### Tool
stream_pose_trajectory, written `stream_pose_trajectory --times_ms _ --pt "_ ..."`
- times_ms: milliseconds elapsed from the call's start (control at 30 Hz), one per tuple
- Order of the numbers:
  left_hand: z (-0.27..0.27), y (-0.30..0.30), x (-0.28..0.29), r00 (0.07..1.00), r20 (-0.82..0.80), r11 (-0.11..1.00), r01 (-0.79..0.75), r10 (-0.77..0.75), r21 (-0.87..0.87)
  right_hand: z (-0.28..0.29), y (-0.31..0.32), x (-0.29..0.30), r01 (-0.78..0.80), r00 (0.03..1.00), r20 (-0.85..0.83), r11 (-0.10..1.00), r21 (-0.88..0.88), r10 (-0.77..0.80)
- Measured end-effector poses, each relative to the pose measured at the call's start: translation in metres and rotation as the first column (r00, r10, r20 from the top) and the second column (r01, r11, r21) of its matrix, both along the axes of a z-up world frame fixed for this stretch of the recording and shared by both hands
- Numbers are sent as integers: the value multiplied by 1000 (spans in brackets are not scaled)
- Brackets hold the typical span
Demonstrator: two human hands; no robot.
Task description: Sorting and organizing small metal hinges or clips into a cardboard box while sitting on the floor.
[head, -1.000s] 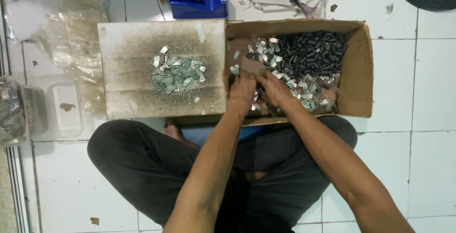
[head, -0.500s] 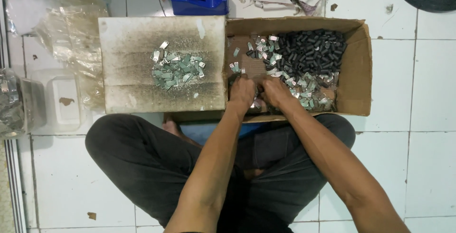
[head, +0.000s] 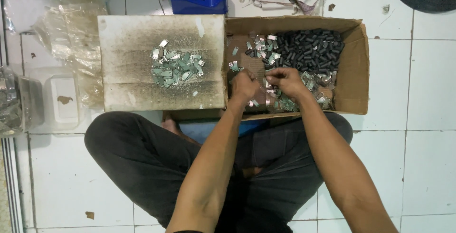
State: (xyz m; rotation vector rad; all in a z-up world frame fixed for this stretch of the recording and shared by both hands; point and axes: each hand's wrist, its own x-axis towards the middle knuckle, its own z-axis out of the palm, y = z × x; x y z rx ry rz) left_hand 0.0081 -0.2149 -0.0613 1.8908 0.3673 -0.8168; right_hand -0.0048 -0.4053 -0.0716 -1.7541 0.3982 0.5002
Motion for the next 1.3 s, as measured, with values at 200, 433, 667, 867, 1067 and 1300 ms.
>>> stream_pose_trajectory --times_ms 200,433,667,867,1067,1300 --pt "-17 -11 8 716 -491 694 -667 496 -270 42 16 8 57 996 -75 990 127 -48" --pt "22 -30 -3 992 -85 995 -95 93 -15 75 -47 12 -211 975 -1 918 -337 224" --pt "17 -90 -23 881 -75 860 472 -466 193 20 -86 -3 -659 751 -604 338 -672 266" --pt "-18 -100 -24 917 -62 907 399 -394 135 51 -58 -4 -721 683 -678 403 -563 273" --pt "-44 -102 -29 936 -68 938 348 -347 5 60 -49 -8 -727 682 -628 440 -527 375" --pt "-41 -98 -32 959 -186 968 182 -214 -172 53 -59 -6 -673 737 -518 541 -504 433"
